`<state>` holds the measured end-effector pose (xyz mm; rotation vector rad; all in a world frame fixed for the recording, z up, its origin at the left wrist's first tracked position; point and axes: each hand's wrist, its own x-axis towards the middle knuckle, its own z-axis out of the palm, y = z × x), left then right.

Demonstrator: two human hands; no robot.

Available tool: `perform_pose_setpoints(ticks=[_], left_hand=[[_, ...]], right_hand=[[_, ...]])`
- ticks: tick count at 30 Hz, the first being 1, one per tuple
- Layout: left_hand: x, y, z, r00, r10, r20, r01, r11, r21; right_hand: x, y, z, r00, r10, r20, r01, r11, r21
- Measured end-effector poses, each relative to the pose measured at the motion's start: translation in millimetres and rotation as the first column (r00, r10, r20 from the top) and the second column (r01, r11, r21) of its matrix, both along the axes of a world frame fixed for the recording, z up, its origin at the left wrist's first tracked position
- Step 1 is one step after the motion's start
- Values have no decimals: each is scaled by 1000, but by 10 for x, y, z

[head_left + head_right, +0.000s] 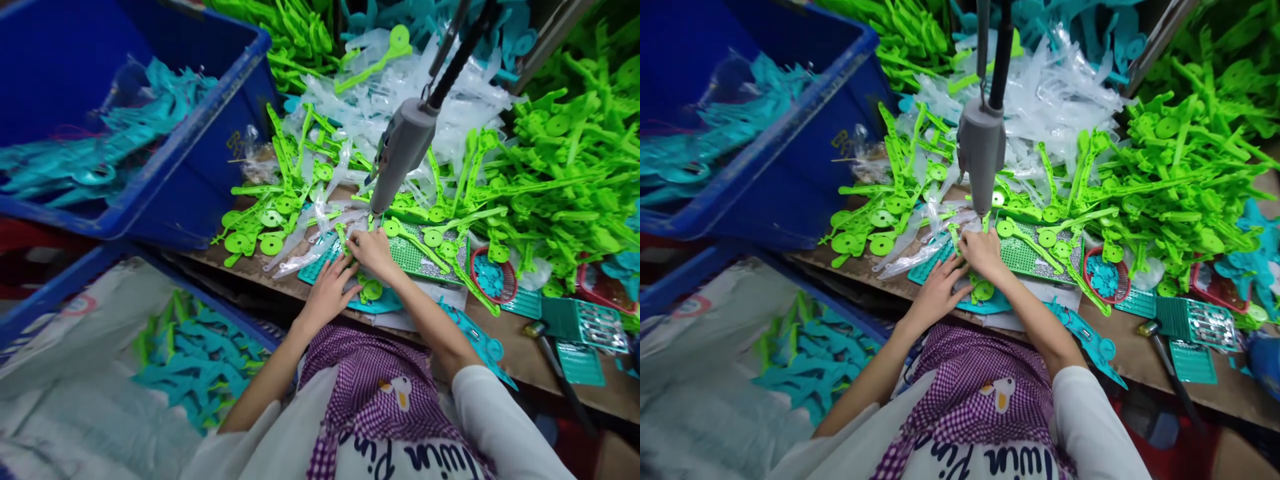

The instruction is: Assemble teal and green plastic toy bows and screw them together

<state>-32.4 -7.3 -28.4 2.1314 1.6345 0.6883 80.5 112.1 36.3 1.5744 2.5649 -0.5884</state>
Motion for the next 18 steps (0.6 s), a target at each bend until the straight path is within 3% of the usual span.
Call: perform_pose_setpoints(ticks=[5,12,18], left_hand=[[2,2,-17,1000,16,15,-16,1000,-18],[9,2,2,999,19,36,-18,999,-40],[15,12,2,999,22,44,-20,999,-44]], right_hand=[[-62,54,6,998,-5,70,5,1000,2],[-11,61,-2,1000,21,13,-21,1000,-14],[-50,3,-18,998,-6,65,7,1000,-1]])
